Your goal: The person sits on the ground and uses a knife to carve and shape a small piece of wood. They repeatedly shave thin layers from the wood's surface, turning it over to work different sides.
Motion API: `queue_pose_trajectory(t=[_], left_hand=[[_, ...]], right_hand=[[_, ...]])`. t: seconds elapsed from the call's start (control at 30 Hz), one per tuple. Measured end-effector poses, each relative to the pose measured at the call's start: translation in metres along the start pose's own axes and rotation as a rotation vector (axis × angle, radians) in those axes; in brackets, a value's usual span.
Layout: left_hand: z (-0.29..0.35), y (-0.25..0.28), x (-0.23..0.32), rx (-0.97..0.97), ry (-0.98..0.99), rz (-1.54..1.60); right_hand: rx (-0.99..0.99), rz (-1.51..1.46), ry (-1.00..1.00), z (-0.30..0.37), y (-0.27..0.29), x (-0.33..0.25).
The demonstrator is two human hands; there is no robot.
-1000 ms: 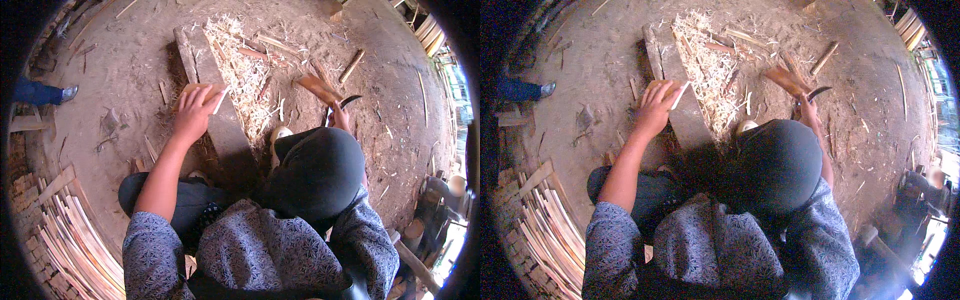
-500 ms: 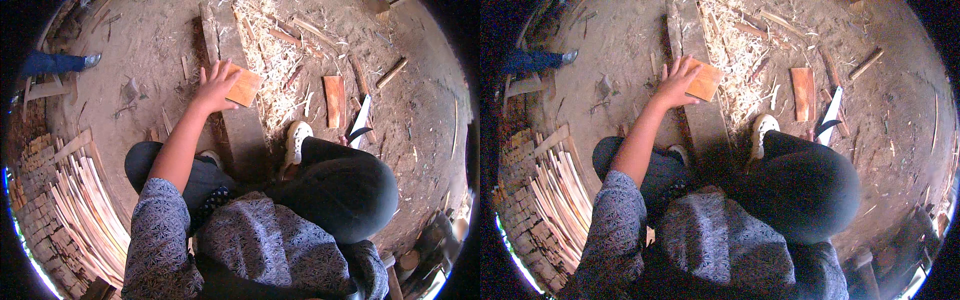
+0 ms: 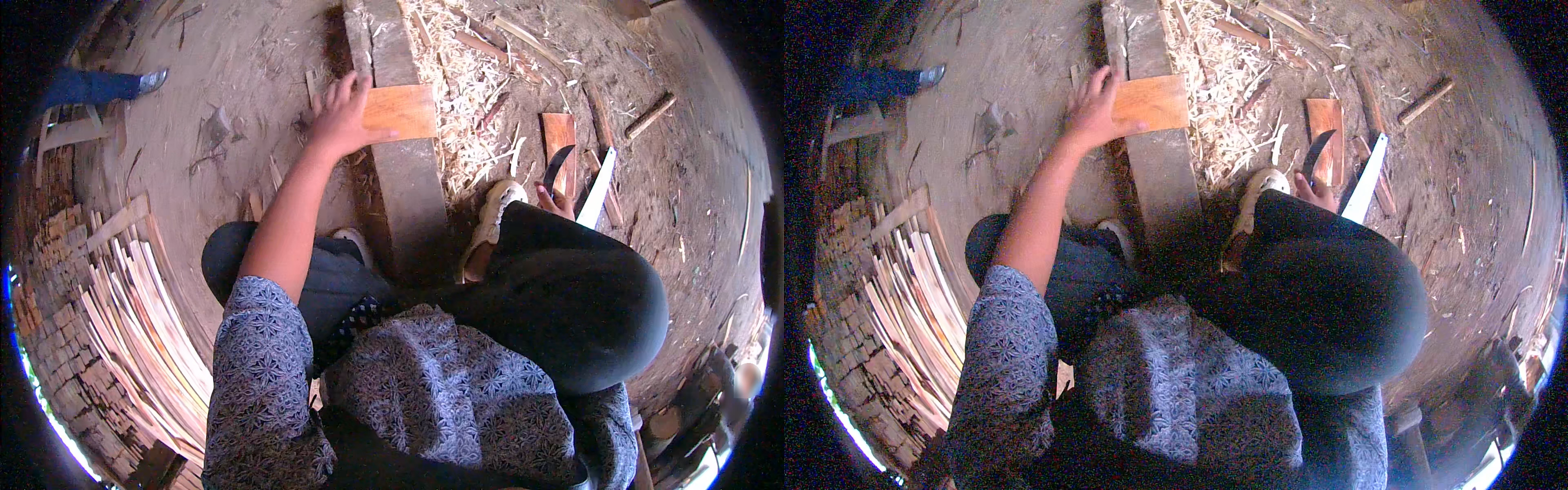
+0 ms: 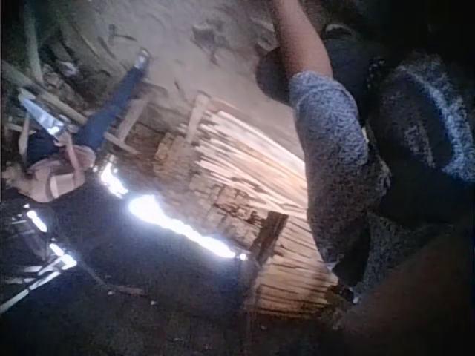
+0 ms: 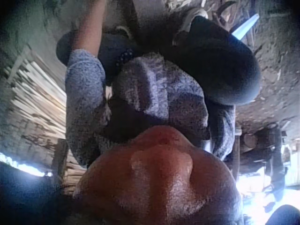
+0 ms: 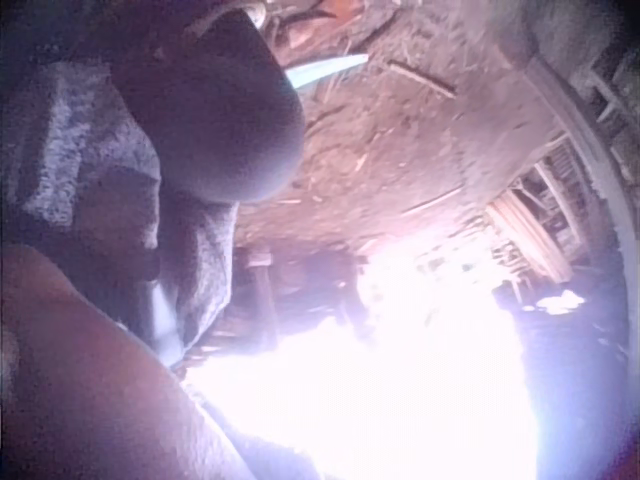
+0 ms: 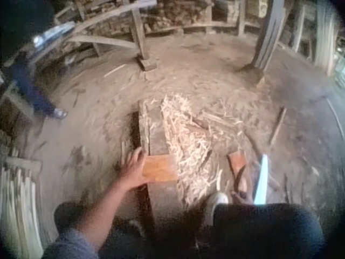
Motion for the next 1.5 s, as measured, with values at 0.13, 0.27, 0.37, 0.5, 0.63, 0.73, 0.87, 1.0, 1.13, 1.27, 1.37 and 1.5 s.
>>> queue_pose_trajectory(t=[0.13, 0.27, 0.37, 0.5, 0.63, 0.73, 0.87, 1.0, 1.13, 1.27, 1.37, 1.5], left_hand=[[0.015, -0.011, -0.066, -0.021, 0.312, 0.424], [0.026, -0.026, -0.054, -0.181, 0.517, 0.93], [0.034, -0.024, -0.039, -0.109, 0.438, 1.033], [0.033, -0.038, -0.054, -0.105, 0.382, 1.192], [0.036, -0.035, -0.056, -0.14, 0.36, 1.298], [0.04, -0.035, -0.062, -0.147, 0.365, 1.298], [0.039, -0.03, -0.057, -0.153, 0.376, 1.322], [0.037, -0.029, -0.059, -0.184, 0.374, 1.326], [0.038, -0.029, -0.06, -0.183, 0.368, 1.317], [0.038, -0.03, -0.062, -0.159, 0.475, 1.353], [0.038, -0.029, -0.063, -0.155, 0.522, 1.339], [0.029, -0.066, -0.106, 0.076, 0.172, 0.536]], right_hand=[[-0.004, -0.02, -0.043, -0.019, -0.008, 0.015], [0.171, 0.039, 0.065, -0.066, 0.028, 0.035], [0.213, 0.009, 0.085, -0.081, 0.026, 0.025], [0.237, -0.127, 0.044, -0.091, 0.03, 0.023], [0.322, -0.248, 0.011, -0.082, 0.021, 0.027], [0.279, -0.369, 0.045, -0.076, 0.017, 0.032], [0.4, -0.304, 0.133, -0.084, 0.023, 0.042], [0.403, -0.393, 0.047, -0.083, 0.011, 0.042], [0.366, -0.407, 0.097, -0.082, 0.008, 0.033], [0.319, -0.566, 0.019, -0.065, -0.004, 0.015], [0.277, -0.568, -0.055, -0.047, -0.012, -0.013], [0.155, -0.523, 0.022, -0.052, -0.024, -0.015]])
Point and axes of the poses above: each hand's wrist, its own z-axis away from the middle knuckle, its own y-axis out of the back of the hand, x = y × z, the point moved 2 cm from there along -z, towards the middle knuckle, and after that the axes turned 1 degree about x, right-handed, at the moved point
